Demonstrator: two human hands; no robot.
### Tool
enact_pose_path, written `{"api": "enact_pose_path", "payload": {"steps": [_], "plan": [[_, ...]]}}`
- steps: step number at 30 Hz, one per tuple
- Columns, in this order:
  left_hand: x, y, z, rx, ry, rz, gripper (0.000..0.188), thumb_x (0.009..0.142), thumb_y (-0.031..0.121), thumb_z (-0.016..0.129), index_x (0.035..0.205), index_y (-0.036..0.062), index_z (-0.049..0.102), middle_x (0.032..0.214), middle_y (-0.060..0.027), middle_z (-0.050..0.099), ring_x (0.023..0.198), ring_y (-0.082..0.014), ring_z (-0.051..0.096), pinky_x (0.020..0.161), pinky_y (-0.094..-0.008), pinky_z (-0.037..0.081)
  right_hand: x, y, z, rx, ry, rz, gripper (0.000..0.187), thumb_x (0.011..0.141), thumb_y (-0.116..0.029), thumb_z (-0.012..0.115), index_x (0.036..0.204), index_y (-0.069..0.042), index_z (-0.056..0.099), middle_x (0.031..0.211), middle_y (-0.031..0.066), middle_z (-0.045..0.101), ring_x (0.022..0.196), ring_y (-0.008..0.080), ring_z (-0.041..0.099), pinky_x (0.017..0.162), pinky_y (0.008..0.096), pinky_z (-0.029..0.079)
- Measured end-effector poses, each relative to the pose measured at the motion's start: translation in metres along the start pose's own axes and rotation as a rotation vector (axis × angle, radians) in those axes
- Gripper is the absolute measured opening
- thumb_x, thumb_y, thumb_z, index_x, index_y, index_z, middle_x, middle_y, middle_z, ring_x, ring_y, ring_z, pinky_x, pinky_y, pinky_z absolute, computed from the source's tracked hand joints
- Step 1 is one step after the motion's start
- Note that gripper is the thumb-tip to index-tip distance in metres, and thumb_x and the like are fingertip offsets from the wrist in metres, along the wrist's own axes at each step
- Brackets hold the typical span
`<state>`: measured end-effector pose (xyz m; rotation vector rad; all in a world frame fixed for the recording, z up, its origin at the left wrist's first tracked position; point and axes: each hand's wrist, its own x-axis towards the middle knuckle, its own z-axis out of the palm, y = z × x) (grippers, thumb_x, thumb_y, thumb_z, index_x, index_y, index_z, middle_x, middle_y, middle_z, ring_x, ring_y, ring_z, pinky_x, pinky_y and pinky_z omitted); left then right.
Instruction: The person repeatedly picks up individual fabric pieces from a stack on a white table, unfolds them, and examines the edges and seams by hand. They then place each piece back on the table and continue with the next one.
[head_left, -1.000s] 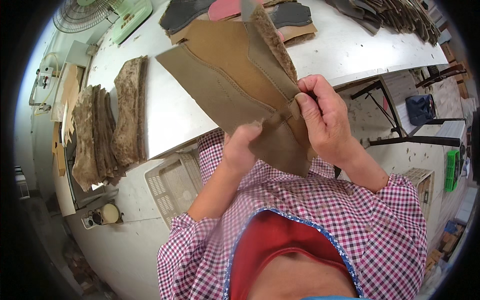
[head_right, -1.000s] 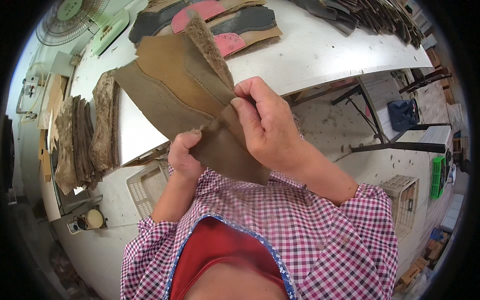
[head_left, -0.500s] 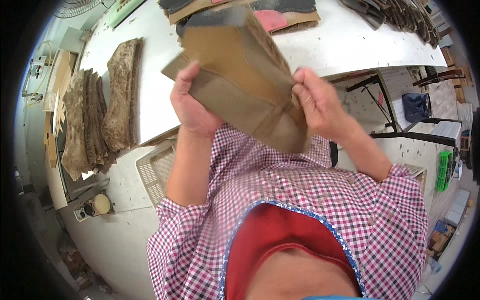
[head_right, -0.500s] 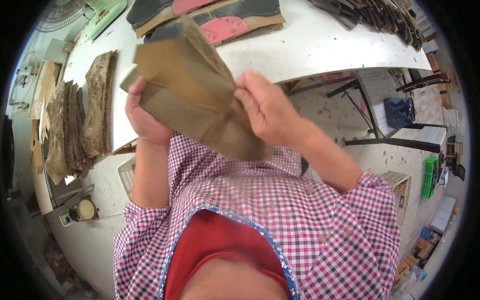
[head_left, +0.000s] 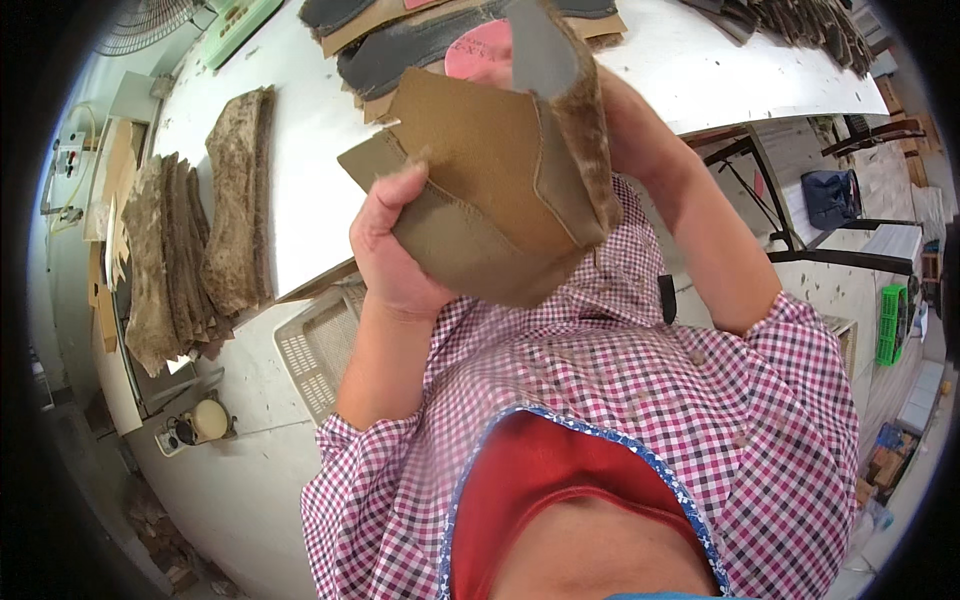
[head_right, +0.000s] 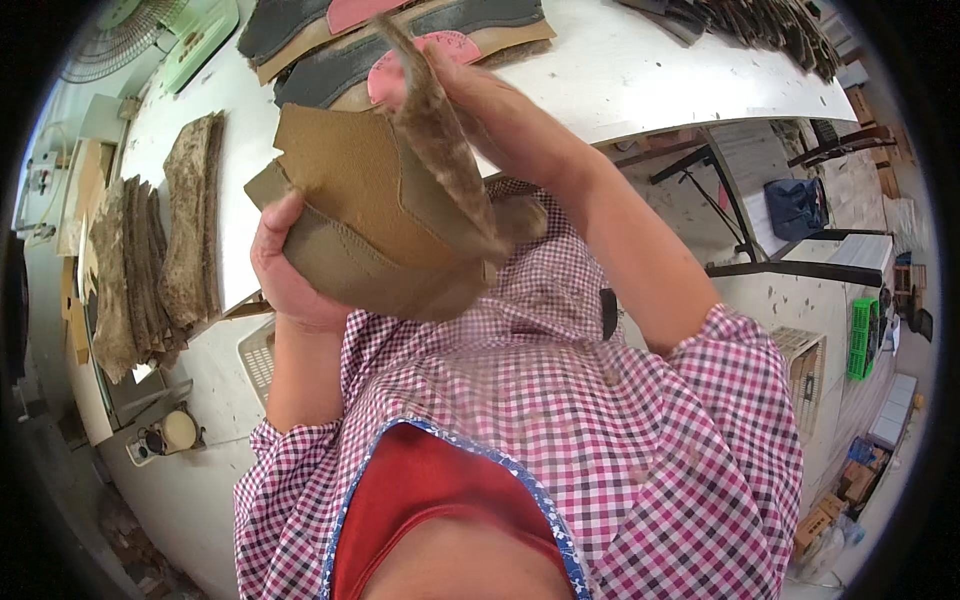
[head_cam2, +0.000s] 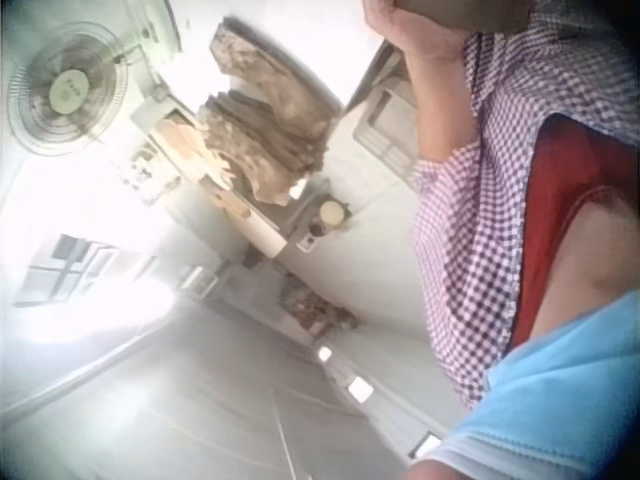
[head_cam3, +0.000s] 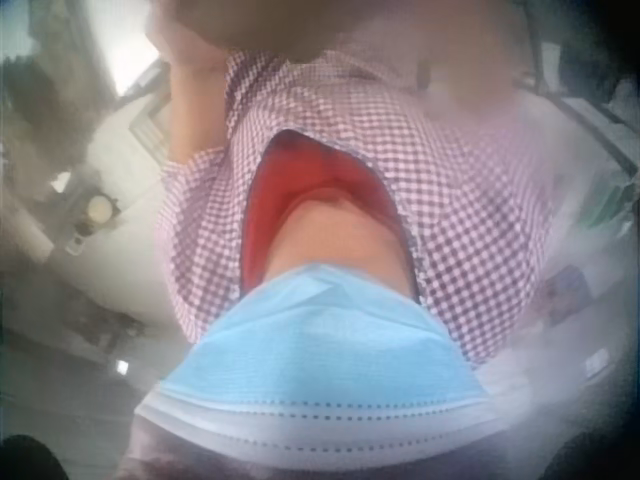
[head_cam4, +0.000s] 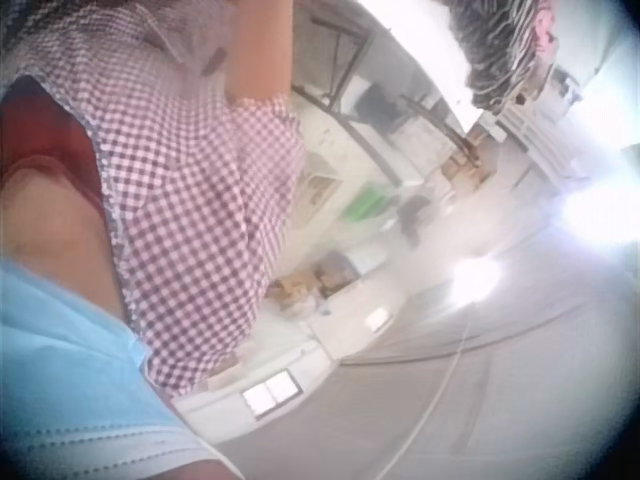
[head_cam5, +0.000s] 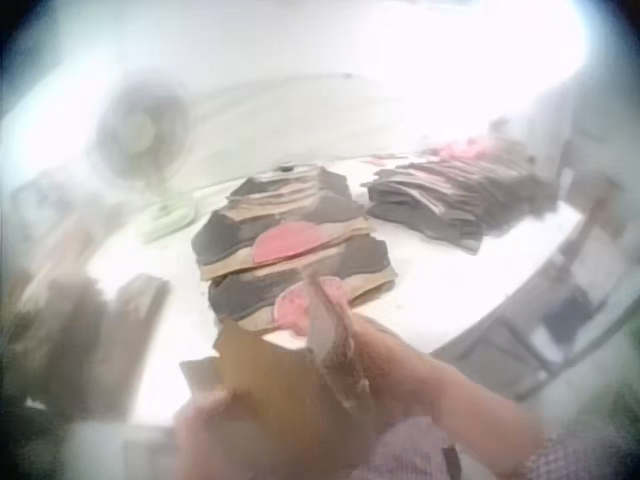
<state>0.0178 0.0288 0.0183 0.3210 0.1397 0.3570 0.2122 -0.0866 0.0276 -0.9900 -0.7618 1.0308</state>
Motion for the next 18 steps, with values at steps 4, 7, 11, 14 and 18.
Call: {"api": "enact_pose_path", "payload": {"steps": [4,7,11,14,18], "plan": [[-0.009,0.003,0.000,0.066,0.024,0.049,0.042,0.087,0.016,0.049,0.121,-0.0072,0.055,0.120,-0.0197,0.061,0.109,-0.0324,0.060,0.099,-0.0457,0.046,0.015,0.027,-0.027,0.311,-0.347,-0.002,0.048,0.094,-0.034,0.059,0.125,0.002,0.055,0.118,0.0087,0.062,0.112,0.0159,0.058,0.097,0.0329,0.046],[-0.011,0.004,0.001,0.108,0.042,0.073,0.042,0.085,0.016,0.050,0.119,-0.0071,0.057,0.120,-0.0194,0.062,0.109,-0.0321,0.060,0.099,-0.0446,0.046,-0.006,0.008,-0.038,0.257,-0.099,0.062,0.044,0.089,-0.024,0.066,0.122,0.003,0.056,0.118,0.0125,0.063,0.102,0.0169,0.064,0.088,0.0330,0.052],[-0.017,-0.002,-0.012,-0.030,-0.020,0.028,0.042,0.084,0.017,0.052,0.118,-0.0062,0.057,0.119,-0.0191,0.063,0.109,-0.0320,0.060,0.099,-0.0436,0.046,-0.007,0.010,-0.022,-0.072,0.210,0.132,0.034,0.087,-0.020,0.069,0.111,0.002,0.065,0.102,0.0116,0.069,0.088,0.0138,0.067,0.076,0.0288,0.055],[-0.013,-0.016,-0.013,-0.105,-0.023,0.003,0.042,0.085,0.017,0.051,0.119,-0.0054,0.057,0.119,-0.0182,0.062,0.109,-0.0320,0.060,0.099,-0.0445,0.046,0.003,0.051,-0.006,-0.095,0.151,0.192,0.025,0.089,-0.022,0.067,0.095,0.002,0.071,0.083,0.0034,0.069,0.071,0.0080,0.060,0.065,0.0246,0.051],[-0.012,-0.016,-0.002,-0.091,0.032,0.006,0.042,0.088,0.019,0.048,0.122,-0.0039,0.055,0.122,-0.0173,0.061,0.111,-0.0323,0.059,0.100,-0.0457,0.045,0.003,0.055,-0.011,-0.301,0.192,0.241,0.032,0.089,-0.026,0.068,0.100,0.004,0.067,0.088,0.0069,0.068,0.076,0.0110,0.060,0.069,0.0267,0.051]]}}
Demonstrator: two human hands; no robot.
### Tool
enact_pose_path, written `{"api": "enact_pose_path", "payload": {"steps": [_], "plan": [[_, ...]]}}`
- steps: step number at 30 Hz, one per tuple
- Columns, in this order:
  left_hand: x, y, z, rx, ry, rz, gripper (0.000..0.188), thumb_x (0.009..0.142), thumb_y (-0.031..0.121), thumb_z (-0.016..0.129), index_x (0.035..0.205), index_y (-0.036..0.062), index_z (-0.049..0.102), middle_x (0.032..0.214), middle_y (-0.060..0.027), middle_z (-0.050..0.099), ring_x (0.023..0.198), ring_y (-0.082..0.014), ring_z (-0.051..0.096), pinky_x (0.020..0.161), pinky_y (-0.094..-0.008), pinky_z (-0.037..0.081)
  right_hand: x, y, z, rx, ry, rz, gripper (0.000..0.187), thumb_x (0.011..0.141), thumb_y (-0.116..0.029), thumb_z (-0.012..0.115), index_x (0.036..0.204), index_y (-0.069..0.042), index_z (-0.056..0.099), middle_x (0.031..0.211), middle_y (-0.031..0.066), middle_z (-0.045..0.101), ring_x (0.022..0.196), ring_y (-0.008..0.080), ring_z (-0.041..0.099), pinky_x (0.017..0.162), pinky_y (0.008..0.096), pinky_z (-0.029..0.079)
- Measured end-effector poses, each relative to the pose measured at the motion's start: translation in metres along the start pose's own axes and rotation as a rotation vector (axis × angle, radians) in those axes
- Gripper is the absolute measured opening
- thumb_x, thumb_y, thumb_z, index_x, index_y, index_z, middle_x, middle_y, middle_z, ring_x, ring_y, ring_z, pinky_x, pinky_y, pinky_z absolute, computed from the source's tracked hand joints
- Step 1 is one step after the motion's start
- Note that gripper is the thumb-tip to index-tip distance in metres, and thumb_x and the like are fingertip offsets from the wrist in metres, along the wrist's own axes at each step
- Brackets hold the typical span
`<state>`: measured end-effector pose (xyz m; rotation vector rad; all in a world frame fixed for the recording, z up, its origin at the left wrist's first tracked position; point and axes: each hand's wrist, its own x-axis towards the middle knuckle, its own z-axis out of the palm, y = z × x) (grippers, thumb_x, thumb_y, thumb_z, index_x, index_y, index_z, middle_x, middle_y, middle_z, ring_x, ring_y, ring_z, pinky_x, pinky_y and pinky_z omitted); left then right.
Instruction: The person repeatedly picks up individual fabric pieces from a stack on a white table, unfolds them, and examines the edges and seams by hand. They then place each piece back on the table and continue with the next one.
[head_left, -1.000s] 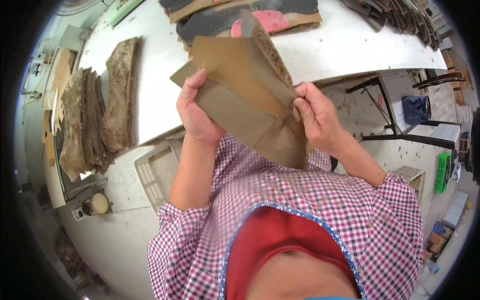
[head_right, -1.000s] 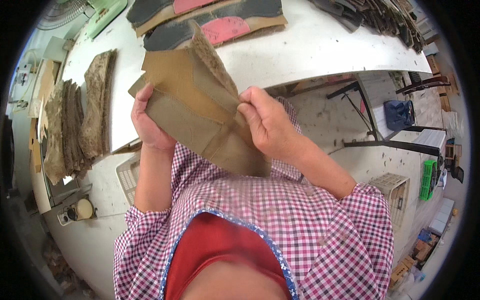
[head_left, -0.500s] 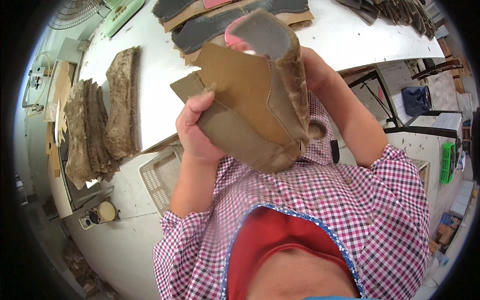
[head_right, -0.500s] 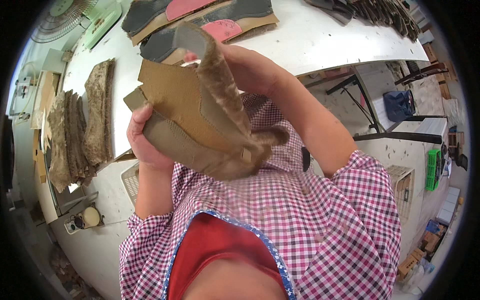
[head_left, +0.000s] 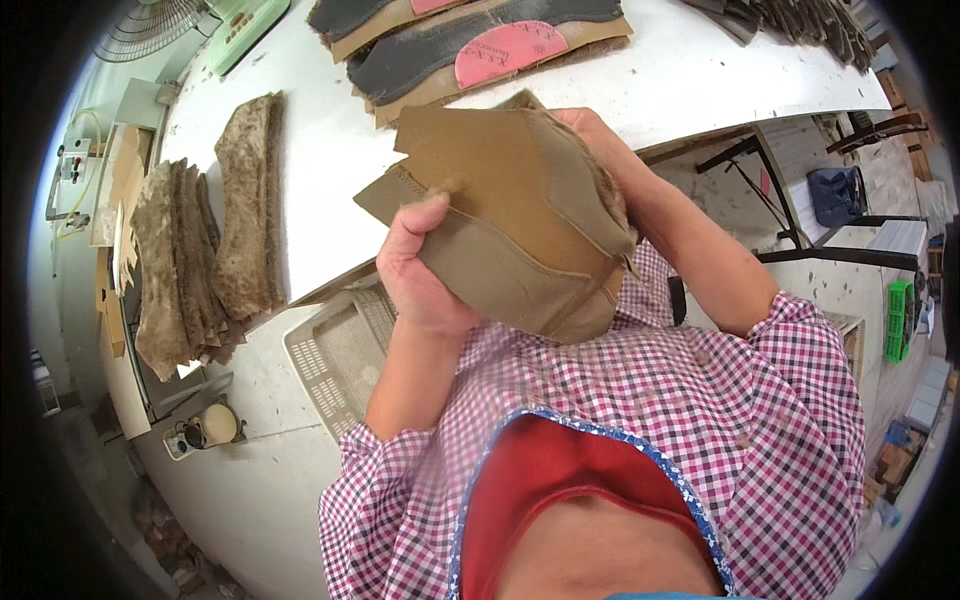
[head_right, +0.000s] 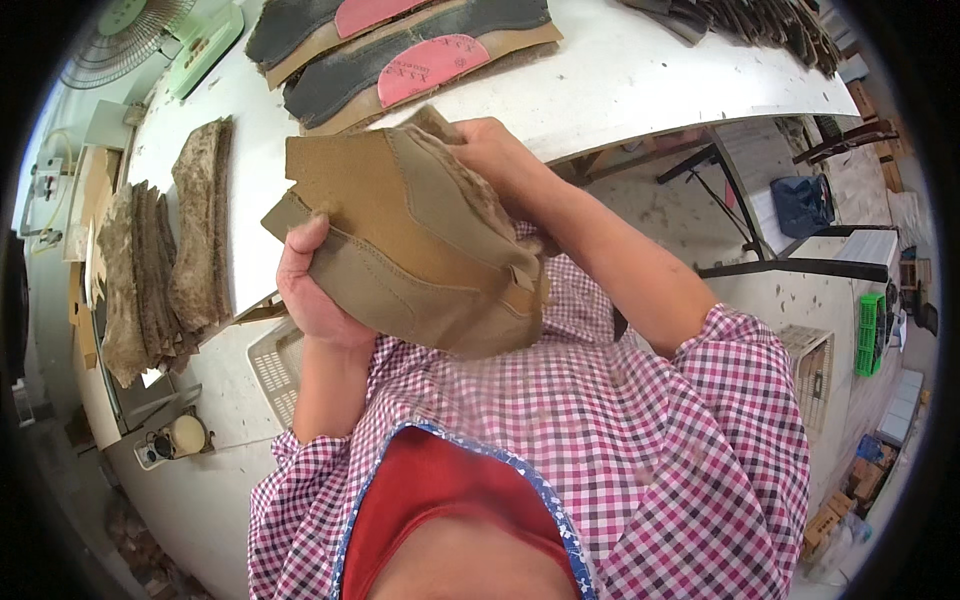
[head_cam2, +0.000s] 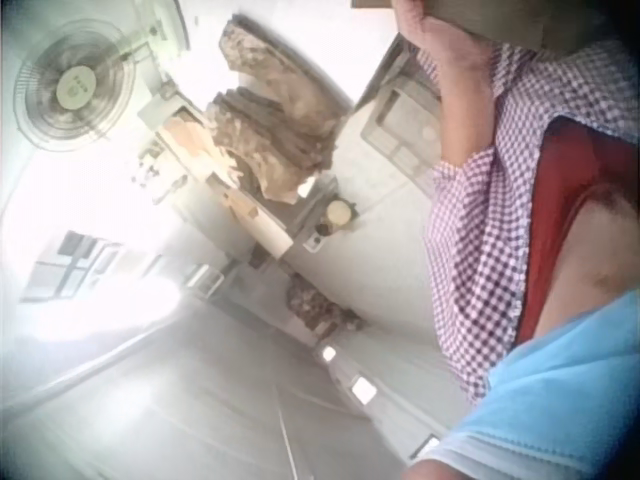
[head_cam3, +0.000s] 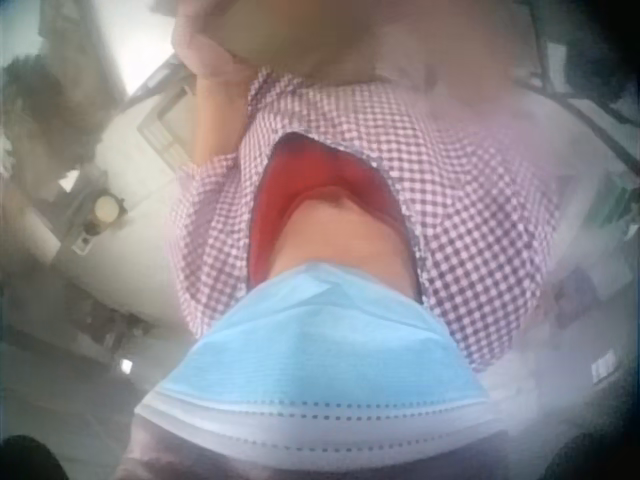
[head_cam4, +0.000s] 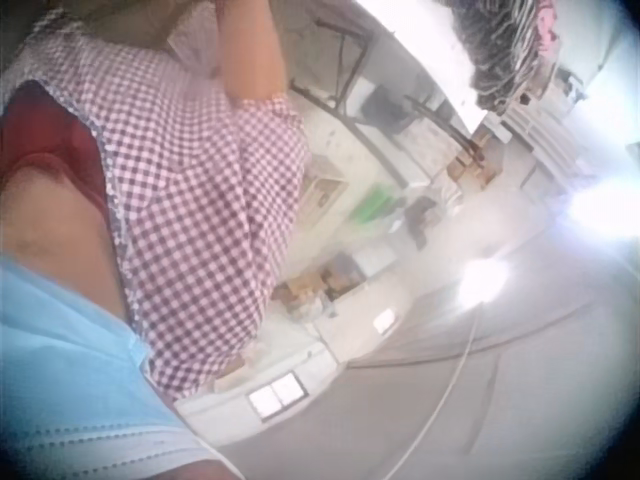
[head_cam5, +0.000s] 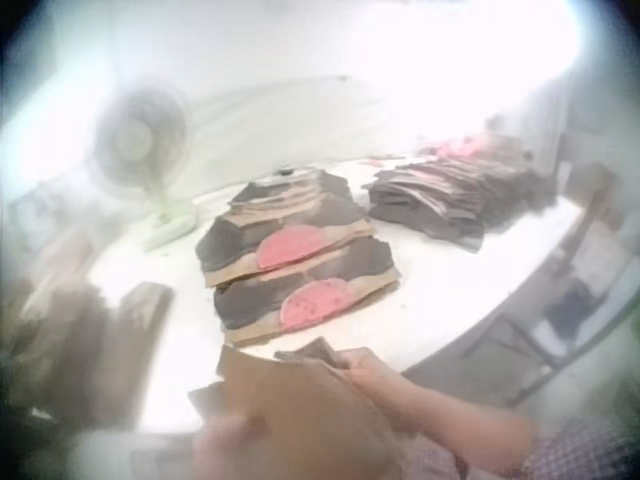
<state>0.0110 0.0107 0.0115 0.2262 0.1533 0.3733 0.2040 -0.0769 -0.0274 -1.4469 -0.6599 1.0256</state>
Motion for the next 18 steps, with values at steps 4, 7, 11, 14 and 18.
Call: {"api": "enact_pose_path", "payload": {"steps": [4,7,11,14,18], "plan": [[0.000,0.006,0.007,-0.016,0.051,0.076,0.044,0.090,0.020,0.045,0.127,-0.0024,0.051,0.128,-0.0172,0.057,0.117,-0.0333,0.056,0.101,-0.0476,0.044,-0.012,-0.005,-0.010,-0.282,0.313,-0.372,0.040,0.093,-0.025,0.064,0.120,0.003,0.056,0.107,0.0131,0.063,0.096,0.0164,0.059,0.081,0.0286,0.050],[0.001,0.011,0.009,-0.010,0.022,0.116,0.045,0.091,0.021,0.045,0.130,-0.0021,0.049,0.131,-0.0183,0.055,0.118,-0.0347,0.055,0.102,-0.0492,0.043,-0.057,-0.024,-0.003,-0.302,0.442,-0.681,0.024,0.088,-0.011,0.068,0.109,0.002,0.063,0.101,0.0100,0.066,0.091,0.0180,0.064,0.080,0.0283,0.052],[0.002,0.011,0.015,-0.021,0.014,0.124,0.046,0.092,0.021,0.044,0.131,-0.0021,0.048,0.132,-0.0188,0.054,0.120,-0.0351,0.054,0.103,-0.0494,0.042,-0.082,-0.035,0.013,-0.635,0.375,-0.944,0.026,0.079,-0.005,0.075,0.102,0.000,0.064,0.097,0.0104,0.066,0.082,0.0208,0.066,0.069,0.0287,0.055],[0.000,0.009,0.019,-0.020,0.001,0.091,0.046,0.092,0.021,0.044,0.132,-0.0021,0.048,0.133,-0.0188,0.054,0.119,-0.0350,0.054,0.103,-0.0493,0.042,-0.081,-0.035,0.017,-0.612,0.373,-0.916,0.026,0.078,-0.006,0.076,0.101,0.000,0.065,0.096,0.0114,0.066,0.082,0.0242,0.066,0.069,0.0301,0.055],[-0.004,0.006,0.027,0.018,0.013,0.120,0.046,0.092,0.021,0.043,0.132,-0.0023,0.048,0.132,-0.0185,0.054,0.119,-0.0342,0.054,0.103,-0.0486,0.042,-0.082,-0.040,0.009,-0.549,0.243,-0.828,0.026,0.078,-0.008,0.076,0.099,0.002,0.064,0.092,0.0115,0.067,0.080,0.0215,0.067,0.069,0.0290,0.054]]}}
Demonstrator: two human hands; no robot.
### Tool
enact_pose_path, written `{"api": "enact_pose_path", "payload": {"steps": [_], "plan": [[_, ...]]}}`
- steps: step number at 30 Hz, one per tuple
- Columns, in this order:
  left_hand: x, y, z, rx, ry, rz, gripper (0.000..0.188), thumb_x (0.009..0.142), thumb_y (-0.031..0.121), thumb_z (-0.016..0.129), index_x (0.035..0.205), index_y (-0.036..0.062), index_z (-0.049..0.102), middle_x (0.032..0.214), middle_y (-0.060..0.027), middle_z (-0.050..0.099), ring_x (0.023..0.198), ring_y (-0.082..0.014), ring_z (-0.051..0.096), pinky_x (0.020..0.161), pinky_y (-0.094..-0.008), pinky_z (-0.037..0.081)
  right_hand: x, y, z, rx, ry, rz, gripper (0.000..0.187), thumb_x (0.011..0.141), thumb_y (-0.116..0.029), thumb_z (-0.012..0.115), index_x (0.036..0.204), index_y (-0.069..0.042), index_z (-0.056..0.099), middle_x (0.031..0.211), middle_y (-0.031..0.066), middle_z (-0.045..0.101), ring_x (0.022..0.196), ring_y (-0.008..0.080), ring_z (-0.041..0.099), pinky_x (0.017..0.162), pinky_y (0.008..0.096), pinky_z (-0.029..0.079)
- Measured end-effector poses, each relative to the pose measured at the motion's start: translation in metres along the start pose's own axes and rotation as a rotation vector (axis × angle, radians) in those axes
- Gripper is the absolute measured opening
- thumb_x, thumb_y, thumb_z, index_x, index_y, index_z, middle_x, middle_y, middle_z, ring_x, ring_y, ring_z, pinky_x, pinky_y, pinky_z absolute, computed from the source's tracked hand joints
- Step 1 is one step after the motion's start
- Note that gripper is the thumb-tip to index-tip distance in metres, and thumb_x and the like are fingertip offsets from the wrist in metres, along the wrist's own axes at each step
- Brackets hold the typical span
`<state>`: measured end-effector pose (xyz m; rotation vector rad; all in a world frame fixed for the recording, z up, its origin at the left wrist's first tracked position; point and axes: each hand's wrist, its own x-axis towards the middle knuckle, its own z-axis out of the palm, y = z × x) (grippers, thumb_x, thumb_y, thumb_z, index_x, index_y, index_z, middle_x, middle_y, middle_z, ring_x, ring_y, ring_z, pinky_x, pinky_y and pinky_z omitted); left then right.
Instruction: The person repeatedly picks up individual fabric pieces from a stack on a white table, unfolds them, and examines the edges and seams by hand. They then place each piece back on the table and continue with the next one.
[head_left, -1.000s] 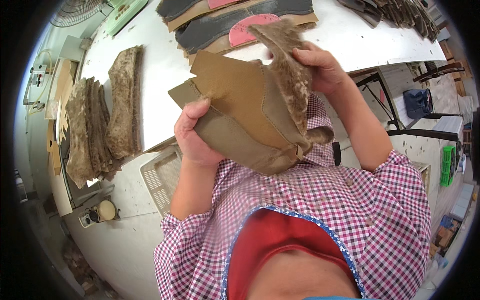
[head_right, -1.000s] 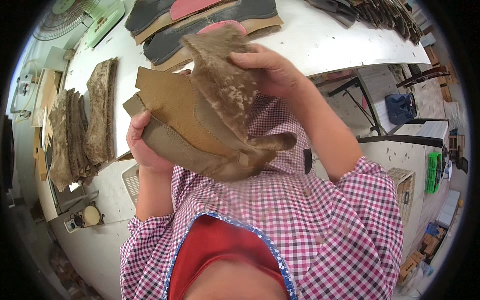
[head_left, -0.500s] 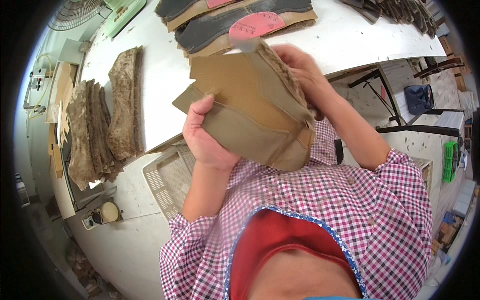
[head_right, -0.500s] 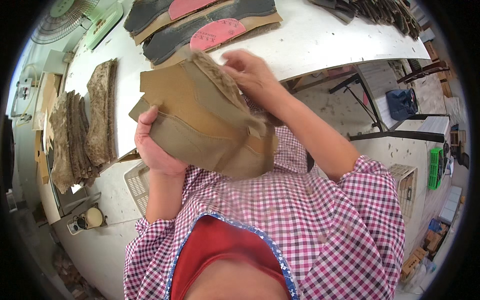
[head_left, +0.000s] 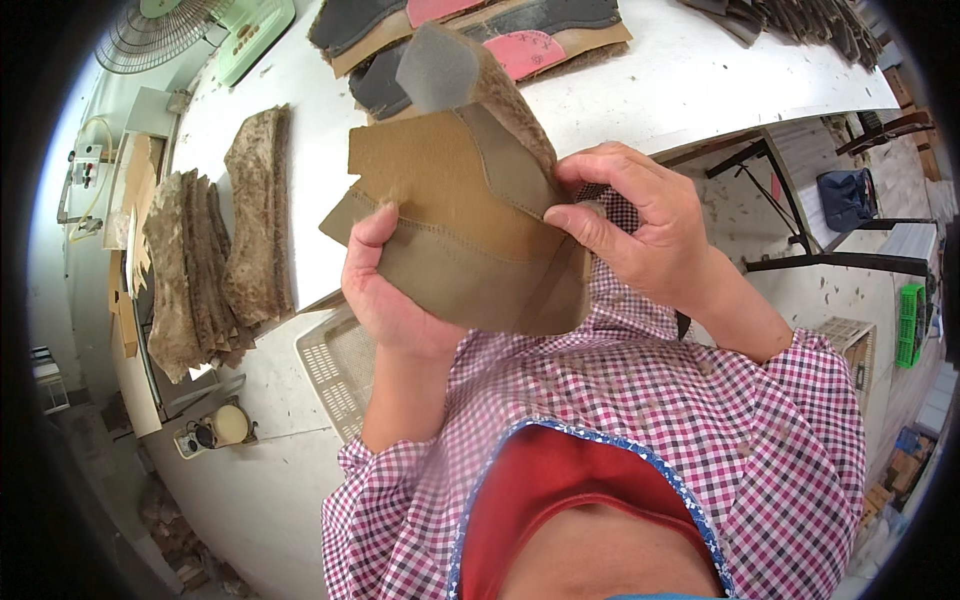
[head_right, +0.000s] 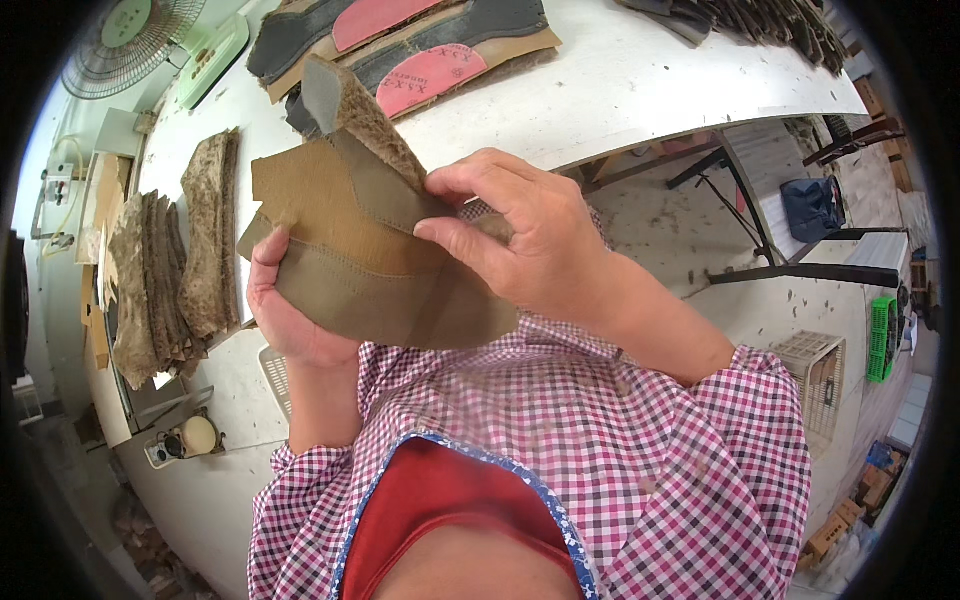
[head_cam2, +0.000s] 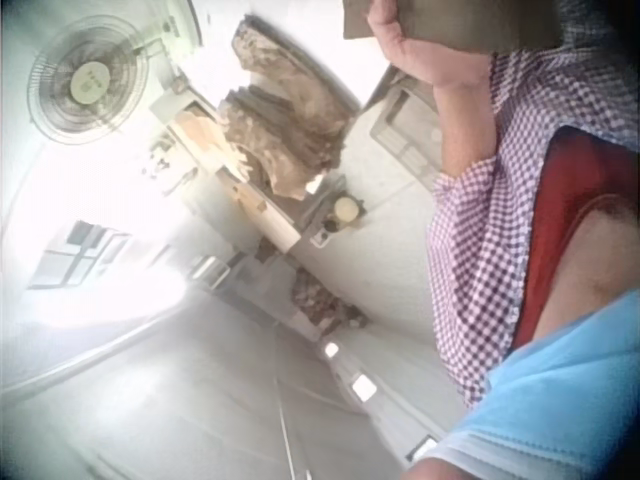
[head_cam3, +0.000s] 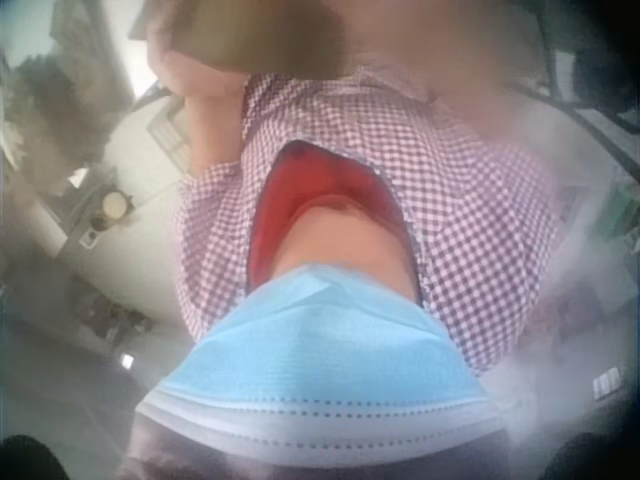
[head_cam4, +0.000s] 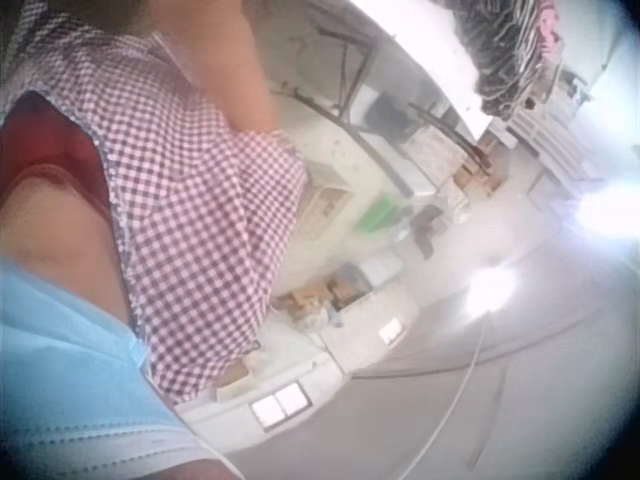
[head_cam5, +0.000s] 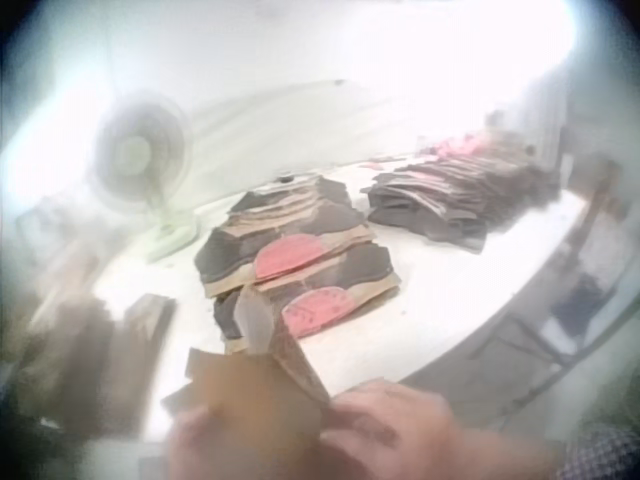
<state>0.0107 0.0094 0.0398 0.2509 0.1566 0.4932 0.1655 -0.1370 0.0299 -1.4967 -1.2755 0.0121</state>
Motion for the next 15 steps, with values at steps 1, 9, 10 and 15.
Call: {"api": "enact_pose_path", "payload": {"steps": [1,9,10,15], "plan": [[-0.002,0.000,0.002,0.008,-0.002,0.002,0.046,0.092,0.020,0.044,0.131,-0.0023,0.048,0.132,-0.0183,0.054,0.119,-0.0338,0.055,0.104,-0.0484,0.042,0.001,-0.002,-0.003,0.054,-0.043,0.037,0.024,0.079,-0.007,0.076,0.098,0.003,0.064,0.091,0.0113,0.067,0.080,0.0200,0.066,0.069,0.0281,0.053],[0.000,0.002,0.001,0.233,-0.110,0.106,0.042,0.090,0.018,0.044,0.125,-0.0031,0.051,0.126,-0.0167,0.058,0.115,-0.0307,0.057,0.102,-0.0450,0.043,-0.006,-0.008,-0.007,0.109,-0.109,0.115,0.017,0.081,-0.004,0.072,0.094,0.003,0.063,0.081,0.0100,0.065,0.072,0.0158,0.063,0.066,0.0266,0.051],[0.001,0.002,0.000,0.273,-0.137,0.123,0.041,0.090,0.018,0.044,0.125,-0.0033,0.052,0.125,-0.0168,0.058,0.115,-0.0305,0.057,0.102,-0.0443,0.043,-0.007,-0.008,-0.006,0.088,-0.102,0.109,0.016,0.082,-0.003,0.071,0.093,0.003,0.062,0.080,0.0099,0.065,0.072,0.0153,0.063,0.065,0.0264,0.051],[0.003,0.003,-0.005,0.446,-0.066,0.175,0.039,0.091,0.018,0.043,0.122,-0.0047,0.053,0.122,-0.0171,0.059,0.112,-0.0288,0.058,0.099,-0.0408,0.044,-0.012,-0.014,-0.005,0.121,-0.109,0.222,0.013,0.084,-0.003,0.069,0.094,0.003,0.061,0.079,0.0088,0.064,0.068,0.0143,0.061,0.063,0.0257,0.051]]}}
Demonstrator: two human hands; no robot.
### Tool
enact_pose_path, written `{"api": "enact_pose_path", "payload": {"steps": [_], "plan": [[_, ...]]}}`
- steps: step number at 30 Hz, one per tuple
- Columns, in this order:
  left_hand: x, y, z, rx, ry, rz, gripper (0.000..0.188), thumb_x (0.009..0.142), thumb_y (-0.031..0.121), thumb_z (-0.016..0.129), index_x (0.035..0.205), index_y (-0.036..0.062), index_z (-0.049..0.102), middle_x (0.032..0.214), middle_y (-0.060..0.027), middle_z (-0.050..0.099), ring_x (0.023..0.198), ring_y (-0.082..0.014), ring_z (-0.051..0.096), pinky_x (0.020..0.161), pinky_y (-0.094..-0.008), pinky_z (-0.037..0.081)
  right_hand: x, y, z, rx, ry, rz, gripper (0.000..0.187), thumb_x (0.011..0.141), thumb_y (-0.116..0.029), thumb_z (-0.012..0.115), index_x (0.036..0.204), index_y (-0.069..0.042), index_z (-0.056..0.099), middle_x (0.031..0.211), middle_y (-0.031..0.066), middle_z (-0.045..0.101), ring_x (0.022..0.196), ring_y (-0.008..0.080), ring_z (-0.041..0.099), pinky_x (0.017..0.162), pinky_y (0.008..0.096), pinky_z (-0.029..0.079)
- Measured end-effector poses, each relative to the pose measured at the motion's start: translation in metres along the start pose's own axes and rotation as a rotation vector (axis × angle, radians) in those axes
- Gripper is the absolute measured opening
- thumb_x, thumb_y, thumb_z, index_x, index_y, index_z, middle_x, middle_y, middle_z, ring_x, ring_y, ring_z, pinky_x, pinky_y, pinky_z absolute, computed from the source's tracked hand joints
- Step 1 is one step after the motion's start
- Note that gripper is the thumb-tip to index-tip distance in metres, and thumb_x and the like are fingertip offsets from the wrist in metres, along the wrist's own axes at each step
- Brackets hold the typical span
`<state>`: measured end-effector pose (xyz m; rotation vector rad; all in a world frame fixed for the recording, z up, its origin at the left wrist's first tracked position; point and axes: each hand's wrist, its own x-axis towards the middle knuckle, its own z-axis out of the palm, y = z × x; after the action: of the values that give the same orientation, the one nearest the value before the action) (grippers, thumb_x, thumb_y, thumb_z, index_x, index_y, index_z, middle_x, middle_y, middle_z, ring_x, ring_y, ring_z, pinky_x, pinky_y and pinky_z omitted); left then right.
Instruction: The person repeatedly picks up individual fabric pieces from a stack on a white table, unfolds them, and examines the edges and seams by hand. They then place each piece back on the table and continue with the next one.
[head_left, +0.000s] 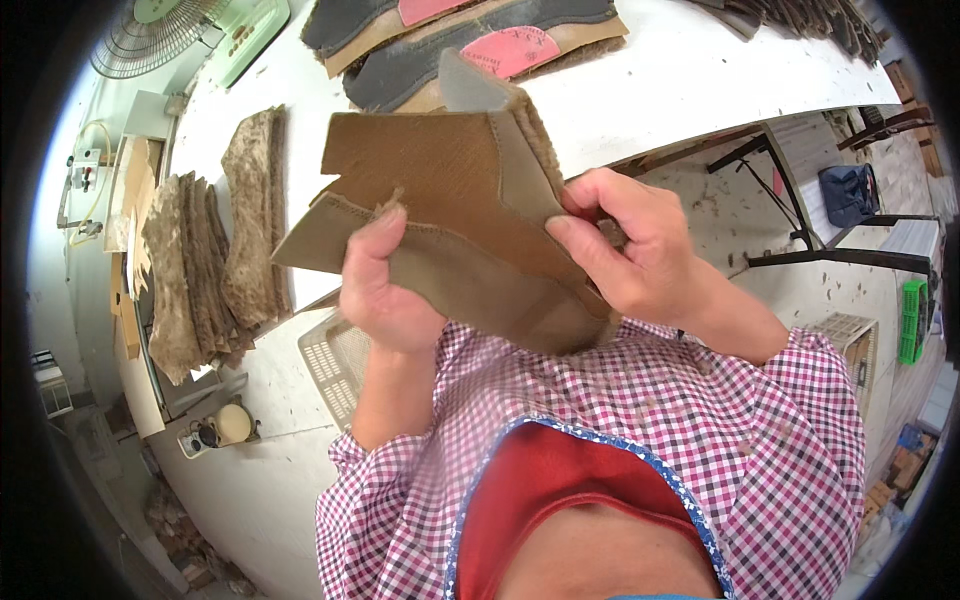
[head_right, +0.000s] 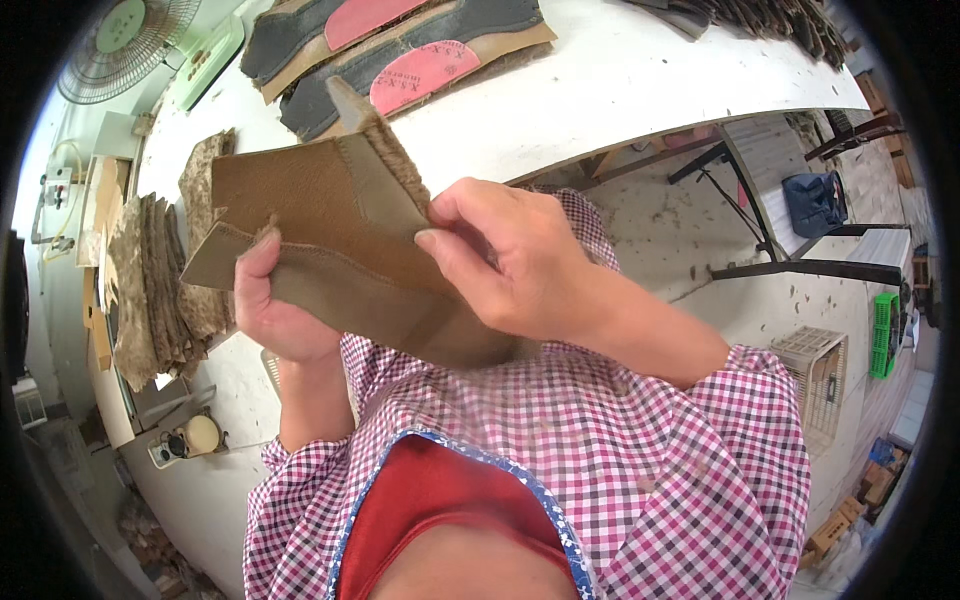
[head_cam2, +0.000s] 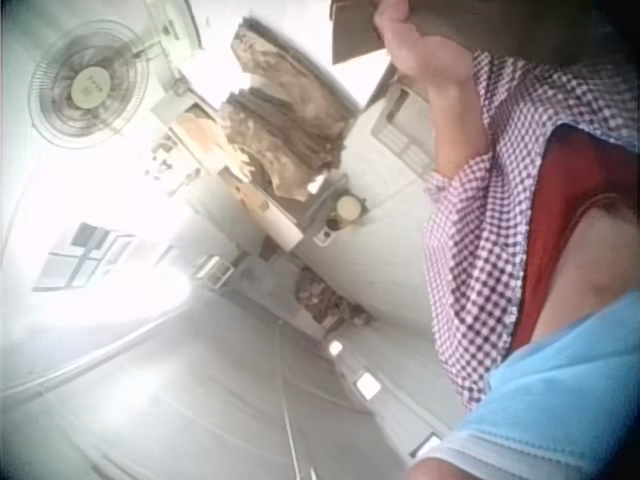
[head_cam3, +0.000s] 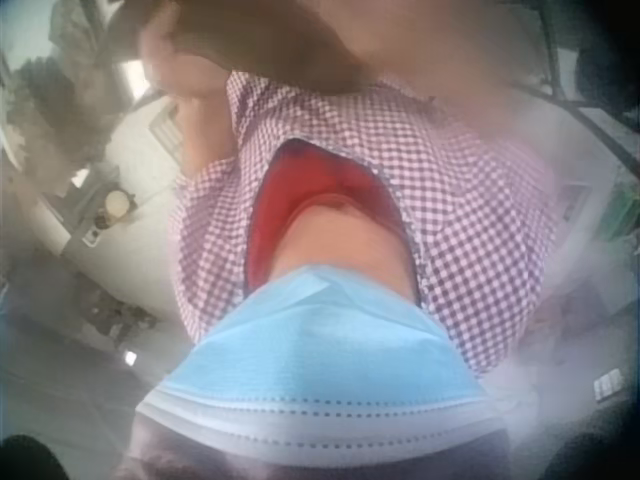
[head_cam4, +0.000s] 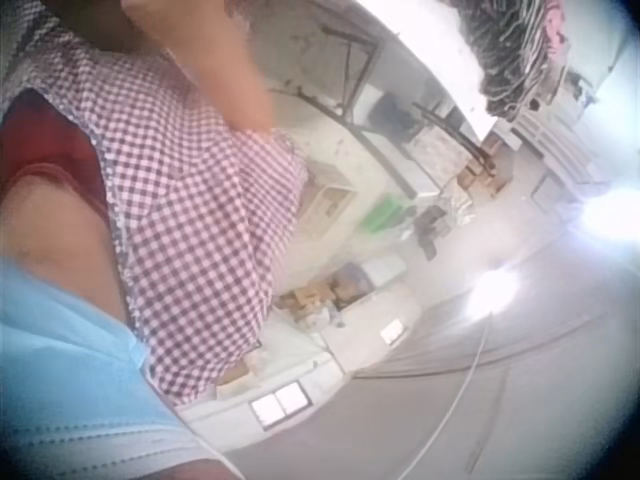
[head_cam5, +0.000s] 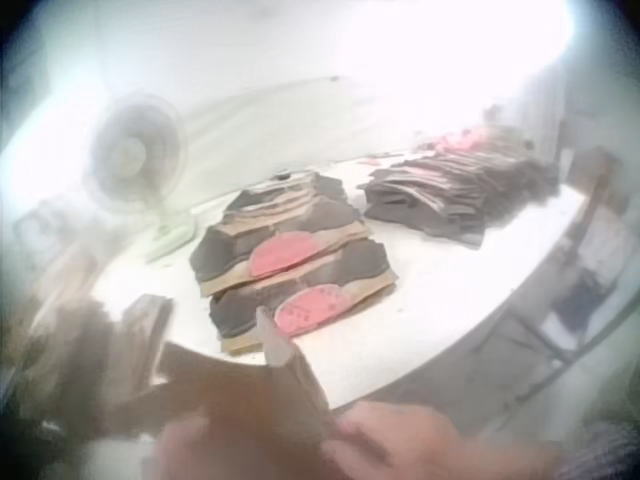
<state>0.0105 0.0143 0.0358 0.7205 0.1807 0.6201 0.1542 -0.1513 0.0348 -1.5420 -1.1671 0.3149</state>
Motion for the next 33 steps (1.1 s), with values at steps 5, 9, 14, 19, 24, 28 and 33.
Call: {"api": "enact_pose_path", "payload": {"steps": [5,9,14,19,24,28,33], "plan": [[0.005,-0.007,-0.004,0.047,0.051,-0.031,0.038,0.093,0.020,0.043,0.118,-0.0063,0.054,0.118,-0.0164,0.060,0.109,-0.0267,0.058,0.097,-0.0379,0.045,0.005,0.026,0.019,-0.027,0.167,-0.109,0.016,0.084,-0.007,0.071,0.093,0.000,0.059,0.076,0.0109,0.064,0.063,0.0199,0.064,0.055,0.0287,0.051],[0.002,-0.008,-0.003,0.140,0.071,0.016,0.038,0.093,0.020,0.043,0.119,-0.0054,0.053,0.119,-0.0160,0.060,0.110,-0.0266,0.057,0.097,-0.0382,0.045,0.014,0.010,0.013,-0.171,0.167,-0.178,0.017,0.084,-0.009,0.072,0.091,0.000,0.060,0.076,0.0110,0.064,0.064,0.0203,0.065,0.056,0.0283,0.051],[0.000,-0.007,-0.001,0.016,0.031,-0.030,0.038,0.093,0.021,0.043,0.119,-0.0050,0.054,0.119,-0.0161,0.059,0.111,-0.0264,0.057,0.098,-0.0384,0.044,0.019,0.005,0.009,-0.020,0.089,-0.085,0.015,0.083,-0.008,0.072,0.086,0.001,0.061,0.073,0.0105,0.064,0.063,0.0189,0.065,0.056,0.0279,0.051],[-0.003,-0.010,-0.010,-0.003,-0.010,-0.084,0.042,0.090,0.021,0.042,0.123,-0.0045,0.051,0.122,-0.0166,0.059,0.112,-0.0280,0.057,0.099,-0.0400,0.043,0.014,0.005,0.006,0.002,0.041,-0.095,0.013,0.082,-0.007,0.072,0.084,0.001,0.061,0.070,0.0096,0.063,0.059,0.0173,0.062,0.052,0.0280,0.049],[-0.004,-0.012,-0.002,0.101,0.029,-0.069,0.043,0.090,0.020,0.043,0.124,-0.0059,0.050,0.122,-0.0175,0.058,0.113,-0.0281,0.056,0.100,-0.0393,0.043,0.017,0.007,0.015,-0.106,0.180,-0.203,0.012,0.083,-0.005,0.070,0.082,0.000,0.060,0.067,0.0081,0.060,0.055,0.0156,0.058,0.050,0.0275,0.046],[-0.006,-0.015,0.001,0.063,-0.008,-0.109,0.044,0.090,0.020,0.043,0.125,-0.0062,0.050,0.123,-0.0178,0.058,0.114,-0.0284,0.056,0.101,-0.0396,0.043,0.018,-0.004,0.005,-0.082,0.095,-0.138,0.012,0.084,-0.007,0.070,0.082,0.000,0.060,0.067,0.0074,0.059,0.056,0.0138,0.057,0.051,0.0266,0.046],[-0.005,-0.015,0.002,0.139,-0.046,-0.119,0.045,0.090,0.021,0.043,0.124,-0.0066,0.051,0.124,-0.0173,0.058,0.114,-0.0278,0.055,0.101,-0.0388,0.042,0.012,-0.006,0.003,0.212,0.070,0.046,0.012,0.086,-0.007,0.069,0.082,0.001,0.060,0.067,0.0050,0.058,0.060,0.0081,0.055,0.053,0.0241,0.045]]}}
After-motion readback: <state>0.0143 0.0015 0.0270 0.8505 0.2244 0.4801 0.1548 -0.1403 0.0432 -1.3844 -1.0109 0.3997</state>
